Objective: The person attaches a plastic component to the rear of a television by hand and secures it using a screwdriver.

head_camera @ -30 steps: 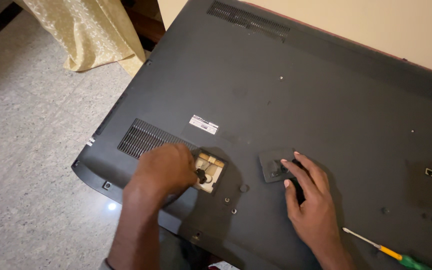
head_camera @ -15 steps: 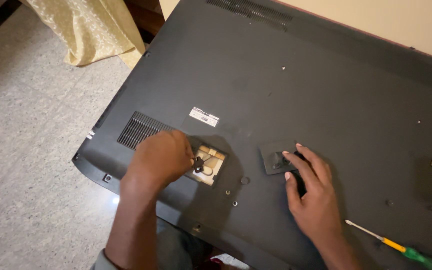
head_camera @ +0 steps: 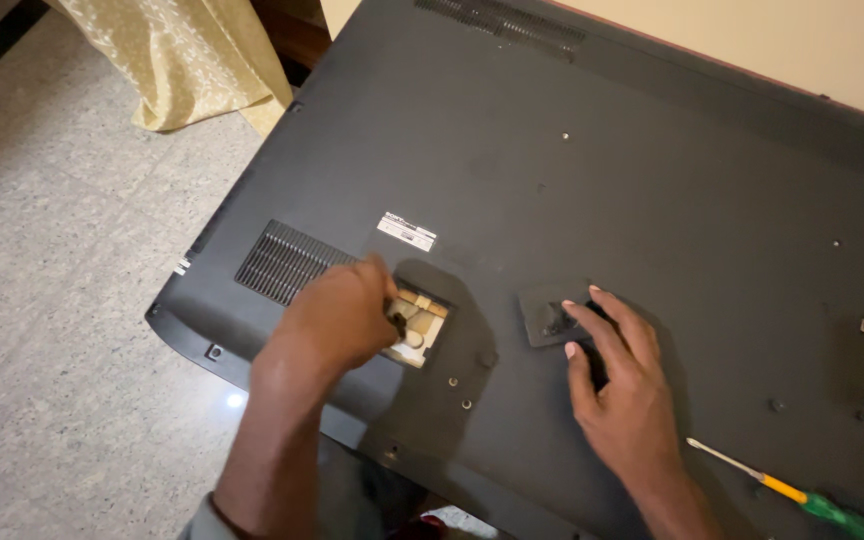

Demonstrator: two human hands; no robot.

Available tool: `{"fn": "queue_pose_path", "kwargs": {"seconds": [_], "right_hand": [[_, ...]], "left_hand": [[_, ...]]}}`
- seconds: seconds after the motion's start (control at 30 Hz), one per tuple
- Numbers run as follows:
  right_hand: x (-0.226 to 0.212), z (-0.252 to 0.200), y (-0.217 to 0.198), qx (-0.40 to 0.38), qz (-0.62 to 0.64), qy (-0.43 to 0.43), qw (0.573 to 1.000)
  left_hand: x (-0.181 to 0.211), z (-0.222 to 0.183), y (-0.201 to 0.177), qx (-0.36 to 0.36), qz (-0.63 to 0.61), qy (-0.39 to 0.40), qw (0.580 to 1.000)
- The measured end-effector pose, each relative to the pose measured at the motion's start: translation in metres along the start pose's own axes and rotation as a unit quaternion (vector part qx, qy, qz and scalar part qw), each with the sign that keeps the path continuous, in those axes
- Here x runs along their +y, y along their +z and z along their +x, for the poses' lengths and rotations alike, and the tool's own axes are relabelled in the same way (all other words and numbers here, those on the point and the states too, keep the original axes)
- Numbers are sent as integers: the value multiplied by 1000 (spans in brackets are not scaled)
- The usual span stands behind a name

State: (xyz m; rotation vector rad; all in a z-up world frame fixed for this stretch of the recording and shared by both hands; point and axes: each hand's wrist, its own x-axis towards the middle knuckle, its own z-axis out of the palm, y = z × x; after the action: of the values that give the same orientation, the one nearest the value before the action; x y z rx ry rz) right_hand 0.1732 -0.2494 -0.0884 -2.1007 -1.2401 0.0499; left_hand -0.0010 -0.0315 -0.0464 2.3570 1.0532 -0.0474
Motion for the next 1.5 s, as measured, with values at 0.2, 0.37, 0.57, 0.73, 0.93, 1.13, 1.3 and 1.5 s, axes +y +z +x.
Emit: {"fn": "queue_pose_path", "kwargs": {"seconds": [0.2,0.37,0.57,0.73,0.93,1.13,1.3,1.5], "right_hand": [[1,0,0,4,20,-3,1000],[4,-6,-2,23,32,-29,999],[5,-2,-1,31,27,-36,998],[6,-3,0,24,32,-23,999],[4,-1,0,14,21,-19,1000],[4,-3,1,17,15,-22,999],[2,-4,3,23,9,-40,999],[4,-3,1,20,-4,-40,999]], "left_hand": [[3,-29,23,76,-40,-46,995],[3,-49,40,228,55,117,965],[9,-59,55,189,58,104,975],[4,-73,57,184,49,105,976],[5,-74,70,165,106,72,978],[11,-86,89,155,170,100,968],[15,-89,78,89,136,79,984],[29,-86,84,160,162,64,972]]}}
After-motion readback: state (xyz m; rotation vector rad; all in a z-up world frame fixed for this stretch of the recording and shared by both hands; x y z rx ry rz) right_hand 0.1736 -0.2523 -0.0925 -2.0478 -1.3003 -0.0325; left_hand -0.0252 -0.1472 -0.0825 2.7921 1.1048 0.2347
